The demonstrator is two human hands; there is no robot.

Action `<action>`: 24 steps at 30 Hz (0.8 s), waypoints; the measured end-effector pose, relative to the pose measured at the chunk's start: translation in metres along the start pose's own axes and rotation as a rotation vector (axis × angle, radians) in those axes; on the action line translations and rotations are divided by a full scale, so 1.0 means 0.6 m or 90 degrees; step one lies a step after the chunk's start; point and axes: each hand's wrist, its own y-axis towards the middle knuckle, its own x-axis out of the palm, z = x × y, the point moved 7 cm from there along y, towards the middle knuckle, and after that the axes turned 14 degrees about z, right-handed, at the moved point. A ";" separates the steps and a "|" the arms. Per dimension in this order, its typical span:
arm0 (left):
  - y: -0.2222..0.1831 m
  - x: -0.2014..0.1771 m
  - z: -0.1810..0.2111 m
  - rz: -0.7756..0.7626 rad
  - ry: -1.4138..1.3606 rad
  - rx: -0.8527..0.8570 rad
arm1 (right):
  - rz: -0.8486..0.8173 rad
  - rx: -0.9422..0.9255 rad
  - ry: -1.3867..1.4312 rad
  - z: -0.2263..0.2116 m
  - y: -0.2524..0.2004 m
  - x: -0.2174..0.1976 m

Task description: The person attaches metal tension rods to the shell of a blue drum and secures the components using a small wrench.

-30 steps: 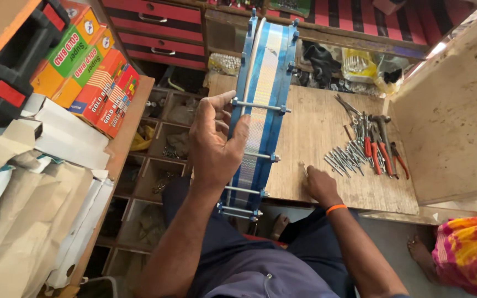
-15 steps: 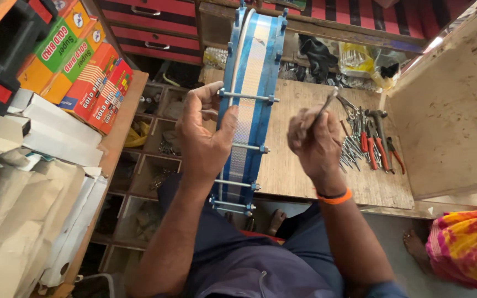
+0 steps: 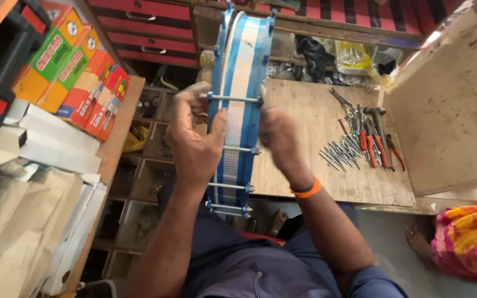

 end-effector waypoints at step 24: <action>-0.007 -0.074 0.017 -0.055 -0.155 0.010 | 0.100 -0.067 -0.568 -0.117 0.002 0.045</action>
